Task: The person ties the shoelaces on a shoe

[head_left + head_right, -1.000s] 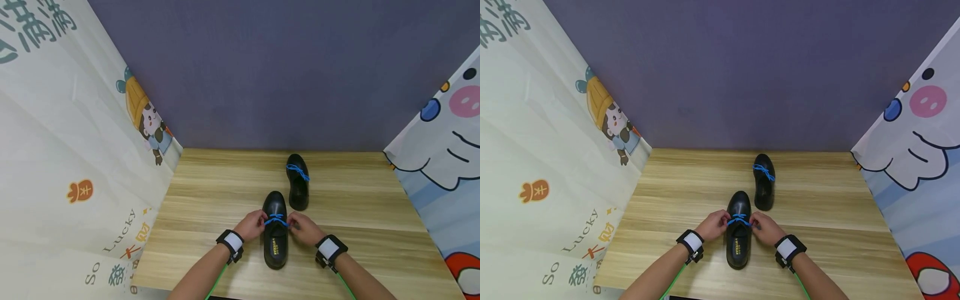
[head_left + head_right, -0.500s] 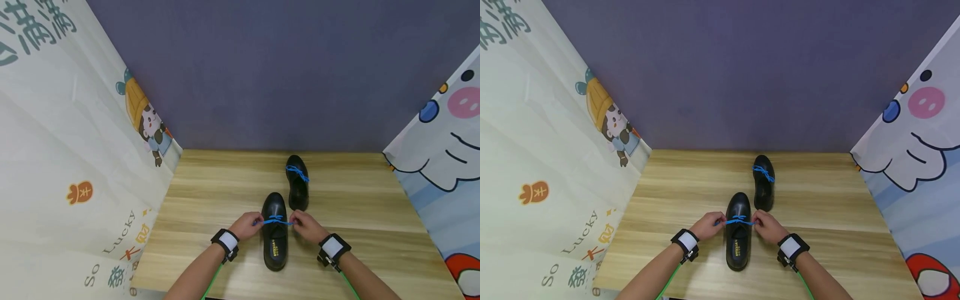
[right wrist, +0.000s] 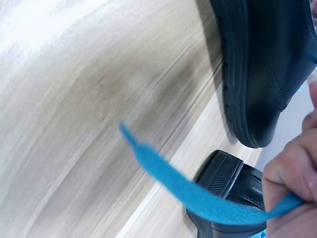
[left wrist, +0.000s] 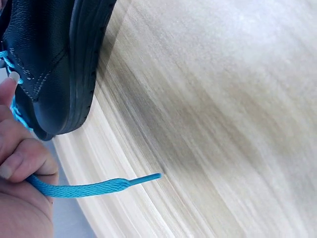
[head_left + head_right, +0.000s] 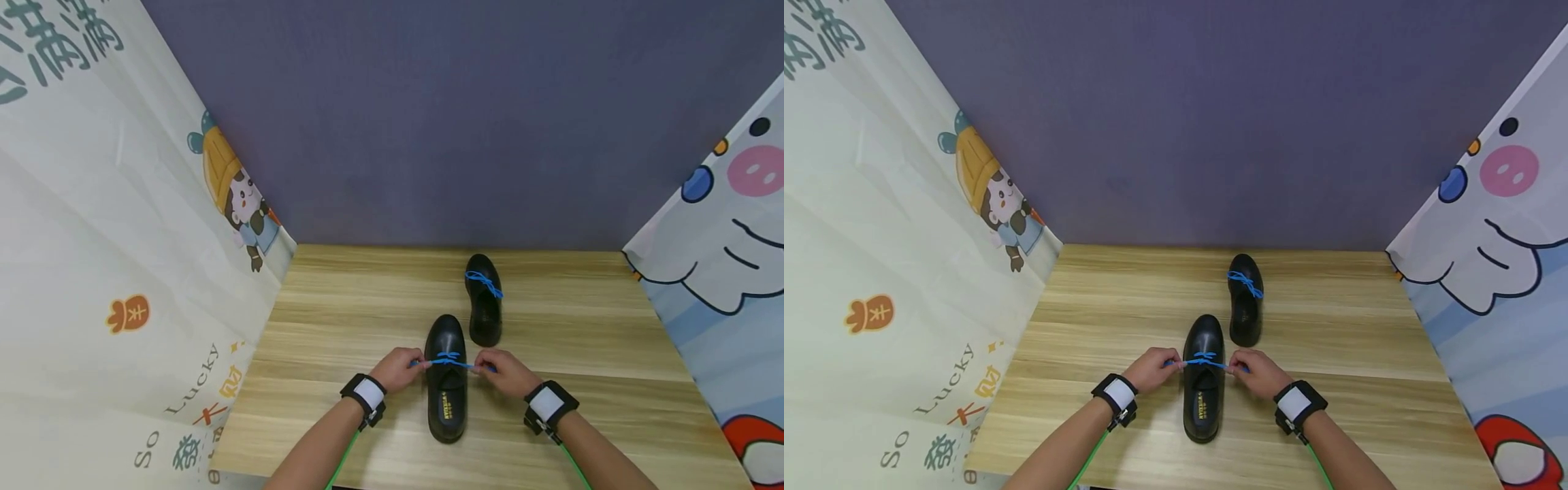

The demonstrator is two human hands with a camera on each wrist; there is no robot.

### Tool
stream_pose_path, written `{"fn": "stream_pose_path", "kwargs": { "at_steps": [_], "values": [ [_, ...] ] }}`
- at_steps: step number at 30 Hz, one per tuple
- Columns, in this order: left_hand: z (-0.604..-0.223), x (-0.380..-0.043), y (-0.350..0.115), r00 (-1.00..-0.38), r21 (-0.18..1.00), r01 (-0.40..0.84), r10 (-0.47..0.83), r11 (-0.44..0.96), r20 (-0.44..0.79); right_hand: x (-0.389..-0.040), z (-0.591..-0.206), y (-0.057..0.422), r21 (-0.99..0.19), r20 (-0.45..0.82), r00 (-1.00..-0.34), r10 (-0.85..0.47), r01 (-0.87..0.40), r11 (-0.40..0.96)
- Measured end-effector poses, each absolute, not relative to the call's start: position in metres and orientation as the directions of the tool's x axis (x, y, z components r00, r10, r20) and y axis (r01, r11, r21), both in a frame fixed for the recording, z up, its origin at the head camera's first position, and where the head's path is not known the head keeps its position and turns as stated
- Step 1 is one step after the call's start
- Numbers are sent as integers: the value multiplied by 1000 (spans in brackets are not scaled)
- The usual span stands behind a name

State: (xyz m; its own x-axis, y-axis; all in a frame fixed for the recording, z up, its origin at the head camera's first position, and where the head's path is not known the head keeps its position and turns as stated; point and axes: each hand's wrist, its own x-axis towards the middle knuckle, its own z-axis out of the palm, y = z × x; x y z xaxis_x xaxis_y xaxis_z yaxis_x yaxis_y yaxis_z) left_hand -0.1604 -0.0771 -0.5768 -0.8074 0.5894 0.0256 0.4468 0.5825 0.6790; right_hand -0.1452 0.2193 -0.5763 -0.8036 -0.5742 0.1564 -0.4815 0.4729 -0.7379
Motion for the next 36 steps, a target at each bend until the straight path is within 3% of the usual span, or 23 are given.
{"fn": "stream_pose_path", "kwargs": {
  "at_steps": [14,25,36],
  "values": [
    [-580,-160,-83,-805,622,510,584,594,103,-145,-575,225,-711,122,-829,-545,-456,535],
    [-583,-158,-88,-807,604,531,571,594,148,-144,-579,234,-672,201,-816,-541,-517,530],
    [-591,-159,-97,-807,589,539,569,602,157,-142,-575,237,-704,124,-828,-547,-461,540]
  ]
}}
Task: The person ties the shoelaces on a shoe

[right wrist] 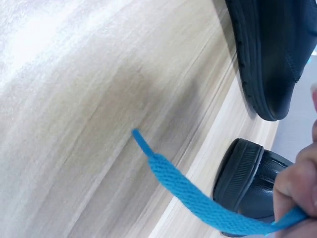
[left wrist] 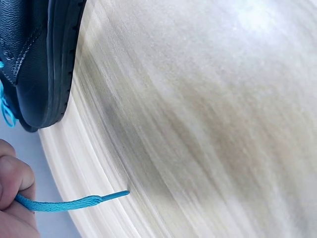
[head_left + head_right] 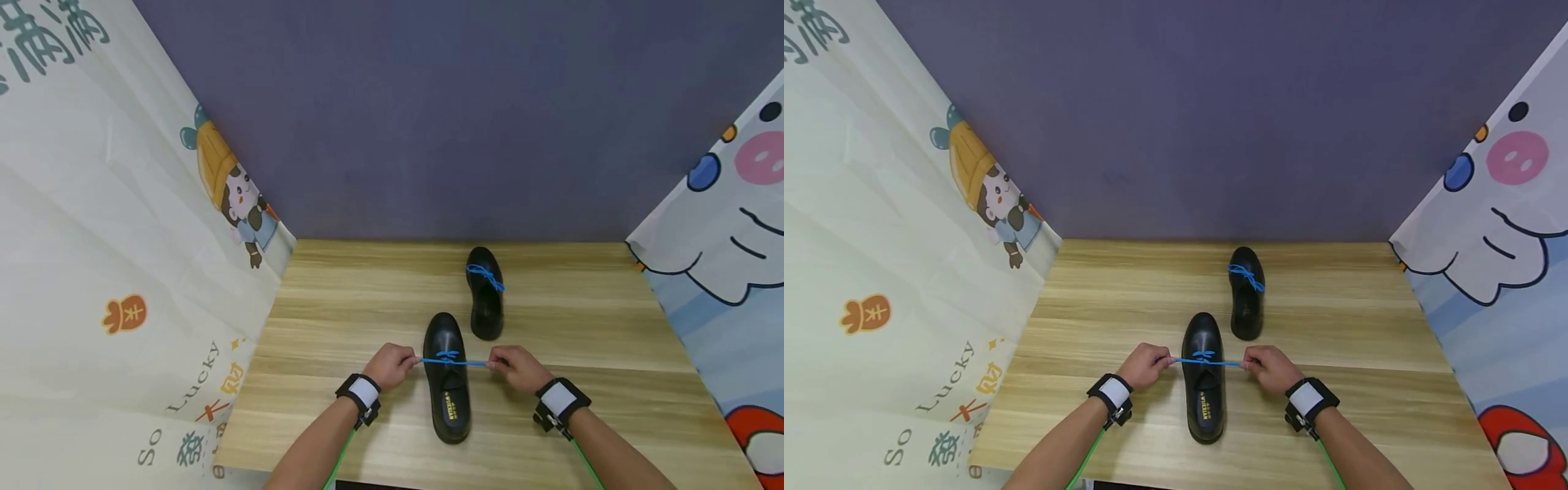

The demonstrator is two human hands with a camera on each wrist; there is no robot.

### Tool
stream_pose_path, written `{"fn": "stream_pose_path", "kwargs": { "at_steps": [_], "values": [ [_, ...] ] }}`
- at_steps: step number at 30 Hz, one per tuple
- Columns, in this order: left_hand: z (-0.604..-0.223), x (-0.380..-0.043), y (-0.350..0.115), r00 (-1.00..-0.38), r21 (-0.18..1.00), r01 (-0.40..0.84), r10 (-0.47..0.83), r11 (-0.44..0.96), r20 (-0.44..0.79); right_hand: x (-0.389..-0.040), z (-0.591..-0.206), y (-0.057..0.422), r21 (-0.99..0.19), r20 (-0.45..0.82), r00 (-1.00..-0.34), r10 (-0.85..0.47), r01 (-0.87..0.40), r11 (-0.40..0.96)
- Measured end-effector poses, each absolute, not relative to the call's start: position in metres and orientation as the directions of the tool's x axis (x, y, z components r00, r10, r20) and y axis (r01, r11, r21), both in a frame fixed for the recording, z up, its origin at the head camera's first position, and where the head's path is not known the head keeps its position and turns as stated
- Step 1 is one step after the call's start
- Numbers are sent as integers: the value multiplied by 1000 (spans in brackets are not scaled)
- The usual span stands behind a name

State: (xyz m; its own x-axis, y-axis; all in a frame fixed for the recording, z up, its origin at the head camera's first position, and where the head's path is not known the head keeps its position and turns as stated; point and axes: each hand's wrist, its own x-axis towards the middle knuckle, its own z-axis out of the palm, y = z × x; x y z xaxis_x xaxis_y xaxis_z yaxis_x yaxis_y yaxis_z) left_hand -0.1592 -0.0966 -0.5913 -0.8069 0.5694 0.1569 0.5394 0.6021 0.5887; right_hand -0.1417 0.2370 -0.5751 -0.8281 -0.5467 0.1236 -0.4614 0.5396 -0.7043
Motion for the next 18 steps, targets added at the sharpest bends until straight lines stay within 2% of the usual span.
{"fn": "stream_pose_path", "kwargs": {
  "at_steps": [9,14,18],
  "values": [
    [-594,-157,-99,-815,610,523,558,595,154,-144,-576,238,-725,65,-834,-548,-416,549],
    [-597,-156,-98,-816,661,502,558,558,148,-143,-580,240,-748,59,-830,-554,-404,526],
    [-596,-154,-97,-821,716,456,561,528,109,-141,-584,240,-790,5,-821,-571,-353,502]
  ]
}}
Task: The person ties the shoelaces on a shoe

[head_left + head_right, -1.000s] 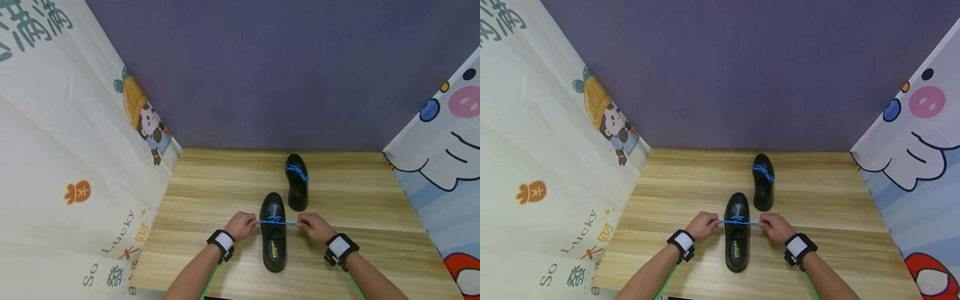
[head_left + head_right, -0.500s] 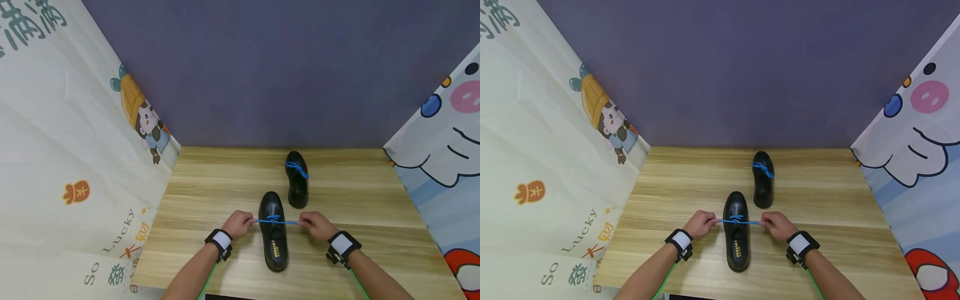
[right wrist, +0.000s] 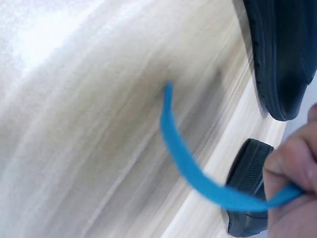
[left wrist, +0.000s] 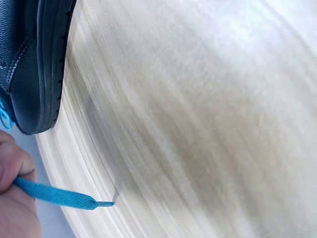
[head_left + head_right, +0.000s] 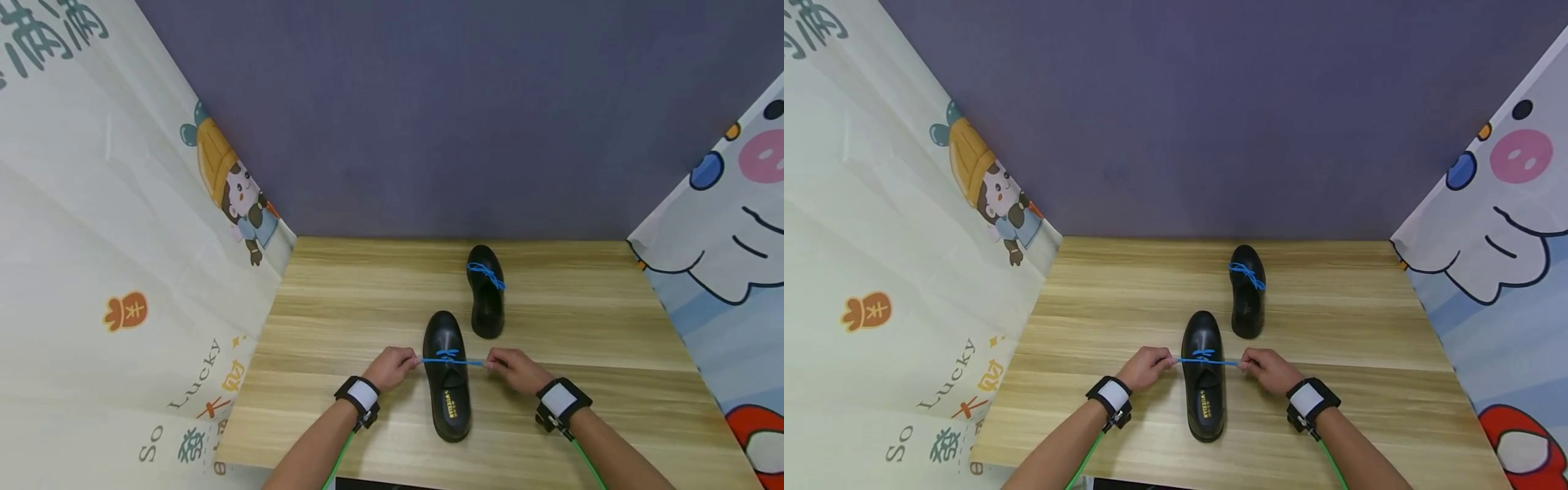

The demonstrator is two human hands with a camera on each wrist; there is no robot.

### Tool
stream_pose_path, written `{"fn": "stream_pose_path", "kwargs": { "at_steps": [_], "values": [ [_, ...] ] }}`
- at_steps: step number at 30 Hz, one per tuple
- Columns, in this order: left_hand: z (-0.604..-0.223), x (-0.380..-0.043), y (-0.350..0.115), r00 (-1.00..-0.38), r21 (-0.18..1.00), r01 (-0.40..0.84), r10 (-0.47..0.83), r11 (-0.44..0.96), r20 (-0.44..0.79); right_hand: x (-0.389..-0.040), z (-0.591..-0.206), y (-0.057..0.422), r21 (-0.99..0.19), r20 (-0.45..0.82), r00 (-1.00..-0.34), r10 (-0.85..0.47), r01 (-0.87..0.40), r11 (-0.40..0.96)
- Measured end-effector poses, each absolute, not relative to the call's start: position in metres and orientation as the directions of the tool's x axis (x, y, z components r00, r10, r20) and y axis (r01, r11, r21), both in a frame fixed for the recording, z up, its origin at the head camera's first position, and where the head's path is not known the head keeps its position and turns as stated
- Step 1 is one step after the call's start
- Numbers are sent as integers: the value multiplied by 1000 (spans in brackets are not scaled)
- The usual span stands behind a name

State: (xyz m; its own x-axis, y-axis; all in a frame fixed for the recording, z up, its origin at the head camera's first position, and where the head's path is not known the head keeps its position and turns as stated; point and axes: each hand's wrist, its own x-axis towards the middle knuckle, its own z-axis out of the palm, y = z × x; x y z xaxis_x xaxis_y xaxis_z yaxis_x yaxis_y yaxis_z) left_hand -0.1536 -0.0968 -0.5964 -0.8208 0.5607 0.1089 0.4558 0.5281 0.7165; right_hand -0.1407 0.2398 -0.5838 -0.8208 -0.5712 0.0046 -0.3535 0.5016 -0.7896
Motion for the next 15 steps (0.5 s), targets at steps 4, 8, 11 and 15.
{"fn": "stream_pose_path", "kwargs": {
  "at_steps": [4,8,11,15],
  "values": [
    [-595,-151,-97,-819,753,410,571,515,57,-138,-587,240,-811,-47,-808,-587,-312,495],
    [-594,-150,-100,-810,762,400,585,508,35,-136,-588,241,-822,-75,-801,-594,-287,491],
    [-593,-150,-104,-812,768,395,583,504,35,-133,-588,243,-821,-89,-797,-598,-281,497],
    [-592,-149,-108,-818,791,366,574,490,23,-129,-586,243,-841,-79,-791,-607,-274,467]
  ]
}}
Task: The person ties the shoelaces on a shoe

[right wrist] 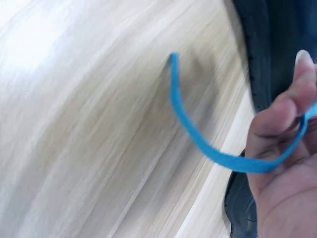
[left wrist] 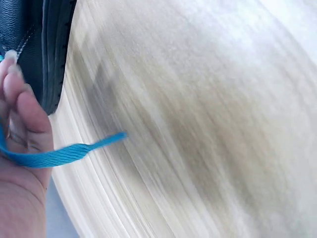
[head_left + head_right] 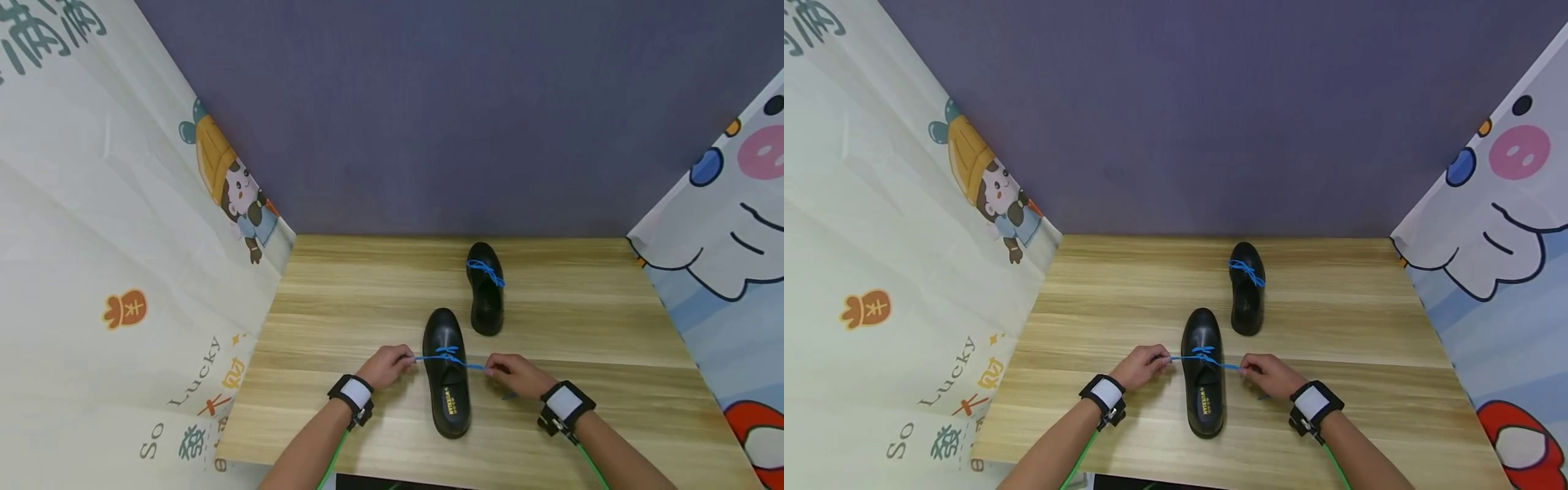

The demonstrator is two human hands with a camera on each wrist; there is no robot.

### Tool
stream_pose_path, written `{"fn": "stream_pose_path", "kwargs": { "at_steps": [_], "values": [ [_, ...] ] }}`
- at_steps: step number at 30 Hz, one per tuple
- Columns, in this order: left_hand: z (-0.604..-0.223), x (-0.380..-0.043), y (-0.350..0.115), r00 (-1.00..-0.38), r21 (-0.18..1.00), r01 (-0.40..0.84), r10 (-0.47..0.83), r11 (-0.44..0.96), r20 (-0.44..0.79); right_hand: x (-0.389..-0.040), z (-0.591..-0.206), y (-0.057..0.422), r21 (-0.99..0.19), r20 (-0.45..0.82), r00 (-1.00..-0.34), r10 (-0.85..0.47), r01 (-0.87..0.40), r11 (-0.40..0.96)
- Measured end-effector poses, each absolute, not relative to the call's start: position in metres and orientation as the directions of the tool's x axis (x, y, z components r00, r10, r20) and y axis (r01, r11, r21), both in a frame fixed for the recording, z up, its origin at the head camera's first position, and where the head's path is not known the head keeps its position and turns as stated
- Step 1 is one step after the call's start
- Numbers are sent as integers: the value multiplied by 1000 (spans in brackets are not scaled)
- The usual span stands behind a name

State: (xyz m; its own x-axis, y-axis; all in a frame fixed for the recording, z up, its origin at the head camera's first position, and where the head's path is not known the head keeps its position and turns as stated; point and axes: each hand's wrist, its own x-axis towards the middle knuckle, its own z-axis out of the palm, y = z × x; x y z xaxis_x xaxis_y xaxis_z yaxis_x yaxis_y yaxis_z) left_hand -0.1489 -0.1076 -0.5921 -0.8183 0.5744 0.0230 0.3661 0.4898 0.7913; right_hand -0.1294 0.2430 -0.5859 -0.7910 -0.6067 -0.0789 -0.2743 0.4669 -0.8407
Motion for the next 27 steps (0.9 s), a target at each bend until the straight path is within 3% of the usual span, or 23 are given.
{"fn": "stream_pose_path", "kwargs": {
  "at_steps": [8,15,20,27],
  "values": [
    [-588,-147,-95,-873,964,136,487,227,8,-128,-574,232,-913,-27,-814,-581,-216,346],
    [-582,-145,-76,-914,999,-9,407,-34,6,-134,-569,218,-960,145,-873,-465,-238,146],
    [-580,-144,-67,-924,989,-93,379,-119,-41,-135,-564,206,-990,70,-919,-388,-111,85],
    [-578,-148,-58,-930,911,-191,364,-365,-49,-139,-571,189,-957,125,-889,-440,9,-289]
  ]
}}
